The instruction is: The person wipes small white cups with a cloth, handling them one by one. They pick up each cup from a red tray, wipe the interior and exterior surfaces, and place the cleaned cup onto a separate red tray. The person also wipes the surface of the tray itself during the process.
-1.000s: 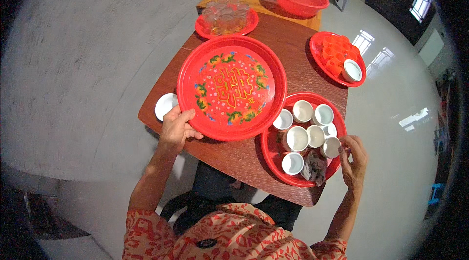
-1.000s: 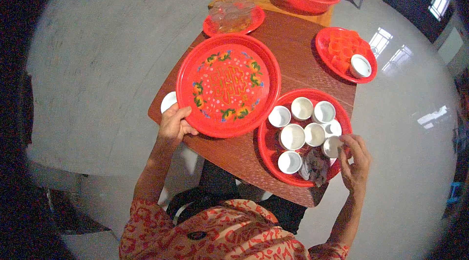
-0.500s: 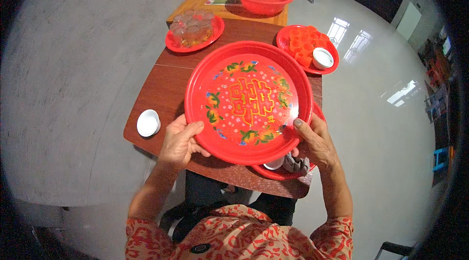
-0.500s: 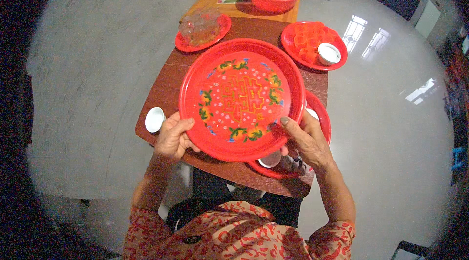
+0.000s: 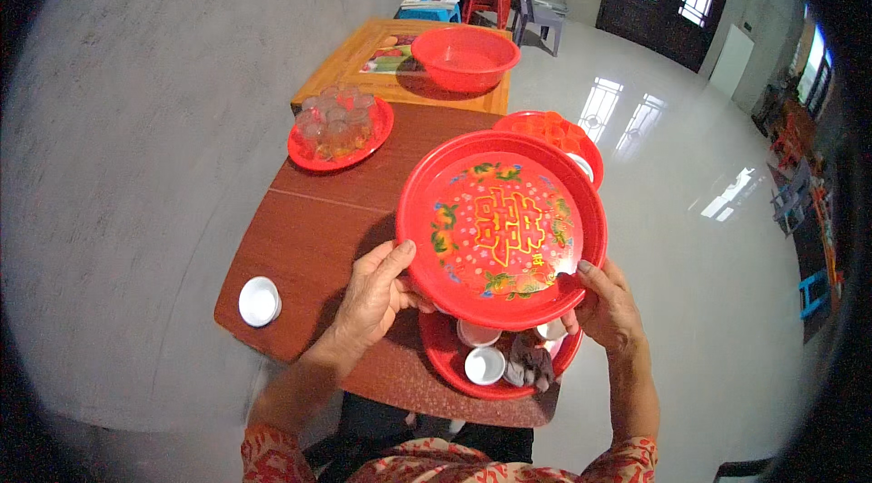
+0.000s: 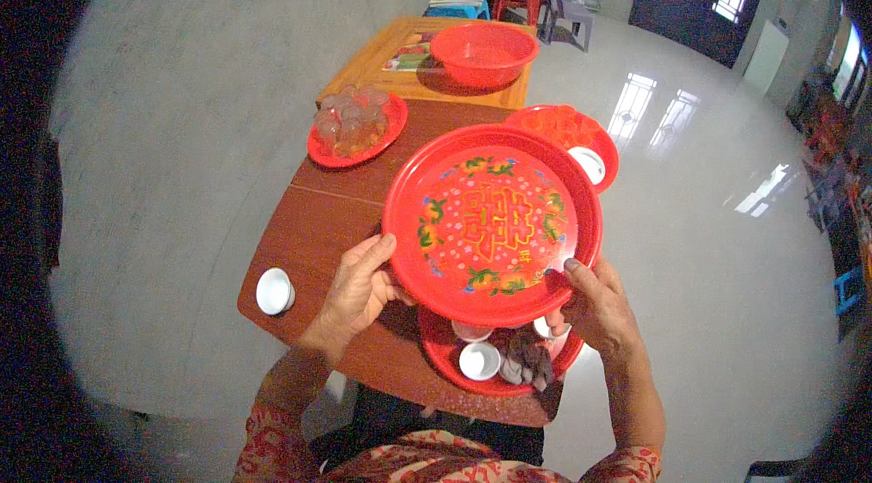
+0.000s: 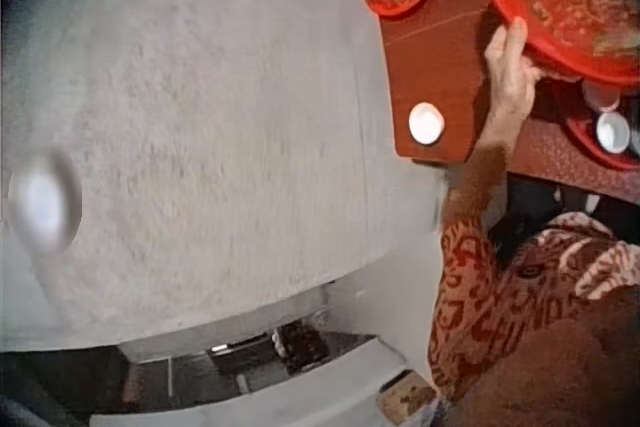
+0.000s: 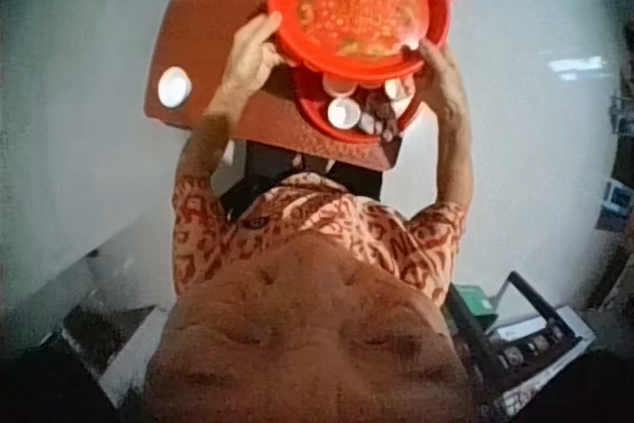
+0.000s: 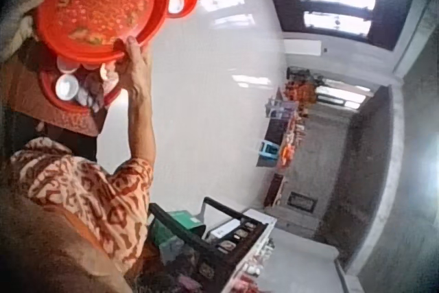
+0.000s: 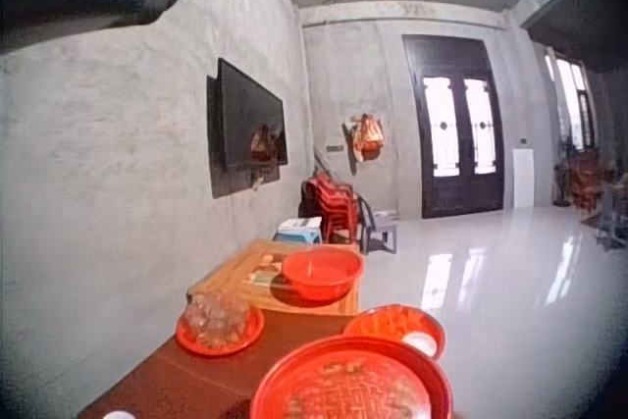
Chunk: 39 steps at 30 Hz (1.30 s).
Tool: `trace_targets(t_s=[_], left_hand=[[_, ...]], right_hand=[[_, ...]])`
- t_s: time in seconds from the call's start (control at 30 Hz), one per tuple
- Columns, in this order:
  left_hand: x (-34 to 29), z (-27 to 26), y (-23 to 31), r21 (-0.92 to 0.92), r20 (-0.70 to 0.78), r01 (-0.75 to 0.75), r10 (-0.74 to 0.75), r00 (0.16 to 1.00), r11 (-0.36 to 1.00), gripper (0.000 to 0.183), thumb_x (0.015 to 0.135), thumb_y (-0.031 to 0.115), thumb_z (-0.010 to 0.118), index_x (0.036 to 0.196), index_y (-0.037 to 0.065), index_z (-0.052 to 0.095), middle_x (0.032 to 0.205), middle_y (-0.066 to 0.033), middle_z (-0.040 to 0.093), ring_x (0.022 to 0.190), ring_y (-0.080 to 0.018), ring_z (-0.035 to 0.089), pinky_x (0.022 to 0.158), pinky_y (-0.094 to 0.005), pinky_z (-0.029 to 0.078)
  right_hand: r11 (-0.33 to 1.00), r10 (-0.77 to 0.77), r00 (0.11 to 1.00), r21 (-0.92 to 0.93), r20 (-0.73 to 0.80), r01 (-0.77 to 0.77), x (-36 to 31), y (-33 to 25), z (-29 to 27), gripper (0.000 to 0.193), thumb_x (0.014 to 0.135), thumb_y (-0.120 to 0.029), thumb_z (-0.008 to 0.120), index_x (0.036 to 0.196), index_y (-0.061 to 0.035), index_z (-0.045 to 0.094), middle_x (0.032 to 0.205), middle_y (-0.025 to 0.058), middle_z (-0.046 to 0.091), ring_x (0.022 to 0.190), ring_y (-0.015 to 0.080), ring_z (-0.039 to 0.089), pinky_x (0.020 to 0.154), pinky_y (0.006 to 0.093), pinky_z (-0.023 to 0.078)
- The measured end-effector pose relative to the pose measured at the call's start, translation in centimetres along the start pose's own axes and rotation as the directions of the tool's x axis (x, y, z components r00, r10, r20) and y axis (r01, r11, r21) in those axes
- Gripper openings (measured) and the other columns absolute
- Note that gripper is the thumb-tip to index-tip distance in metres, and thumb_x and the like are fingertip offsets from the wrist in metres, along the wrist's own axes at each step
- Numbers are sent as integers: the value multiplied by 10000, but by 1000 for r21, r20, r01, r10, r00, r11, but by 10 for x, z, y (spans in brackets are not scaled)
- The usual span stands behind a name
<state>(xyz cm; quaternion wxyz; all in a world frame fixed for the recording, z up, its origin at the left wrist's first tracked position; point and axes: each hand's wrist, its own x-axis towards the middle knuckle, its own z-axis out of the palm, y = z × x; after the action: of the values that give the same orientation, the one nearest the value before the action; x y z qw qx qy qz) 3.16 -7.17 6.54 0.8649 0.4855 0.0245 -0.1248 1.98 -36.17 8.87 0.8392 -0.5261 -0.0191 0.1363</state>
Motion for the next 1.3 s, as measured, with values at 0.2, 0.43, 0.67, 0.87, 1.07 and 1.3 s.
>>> trace_targets(t_s=[0.2, 0.43, 0.67, 0.87, 1.07, 1.3], left_hand=[[55, -17, -4, 139, -80, 19, -7, 997, 990, 319, 930, 245, 563, 1146, 15, 510, 920, -67, 572, 698, -184, 638, 531, -307, 552], [113, -55, -23, 422, -160, -93, 175, 971, 902, 259, 900, 174, 594, 1099, 15, 544, 864, -38, 583, 691, -95, 572, 539, -217, 470], [141, -73, -33, 810, -86, -86, 263, 961, 579, 319, 827, 106, 652, 1109, 5, 540, 883, -50, 590, 771, -138, 582, 661, -273, 496], [154, -60, -31, 983, 96, -142, 339, 936, 115, 585, 692, 143, 765, 1198, 27, 493, 1189, -189, 452, 1067, -335, 475, 922, -427, 406], [178, -48, -30, 992, 115, -125, 218, 969, 34, 834, 663, 210, 797, 1354, 67, 354, 1348, -227, 291, 1204, -440, 325, 1004, -515, 321], [215, -40, -12, 1000, 17, -14, 100, 995, -25, 951, 693, 277, 780, 1445, 141, 215, 1463, -229, 158, 1313, -452, 207, 1032, -546, 286]], right_hand=[[993, -115, 988, -23, -100, 113, 59, -25, -14, 318, 955, -163, 420, 1181, 59, 388, 833, 169, 622, 508, 213, 608, 445, 306, 530], [980, -197, 955, -85, -224, 182, 176, -51, -37, 273, 968, -178, 412, 1165, 10, 434, 971, 156, 612, 646, 214, 630, 539, 341, 553], [990, -140, 942, -18, -304, 142, 257, -54, -55, 304, 963, -189, 428, 1213, -14, 423, 1026, 161, 600, 683, 249, 636, 580, 373, 577], [990, -121, 946, 35, -300, 138, 293, -60, -67, 281, 958, -158, 428, 1215, -46, 413, 1017, 140, 590, 698, 247, 624, 579, 376, 574], [981, -188, 941, -17, -281, 191, 324, -78, -58, 278, 961, -166, 434, 1207, -37, 423, 1068, 131, 584, 732, 248, 621, 590, 375, 560], [960, -274, 925, -128, -264, 248, 385, -107, -52, 260, 949, -132, 400, 1187, -29, 422, 1005, 155, 589, 668, 225, 616, 559, 356, 544]])
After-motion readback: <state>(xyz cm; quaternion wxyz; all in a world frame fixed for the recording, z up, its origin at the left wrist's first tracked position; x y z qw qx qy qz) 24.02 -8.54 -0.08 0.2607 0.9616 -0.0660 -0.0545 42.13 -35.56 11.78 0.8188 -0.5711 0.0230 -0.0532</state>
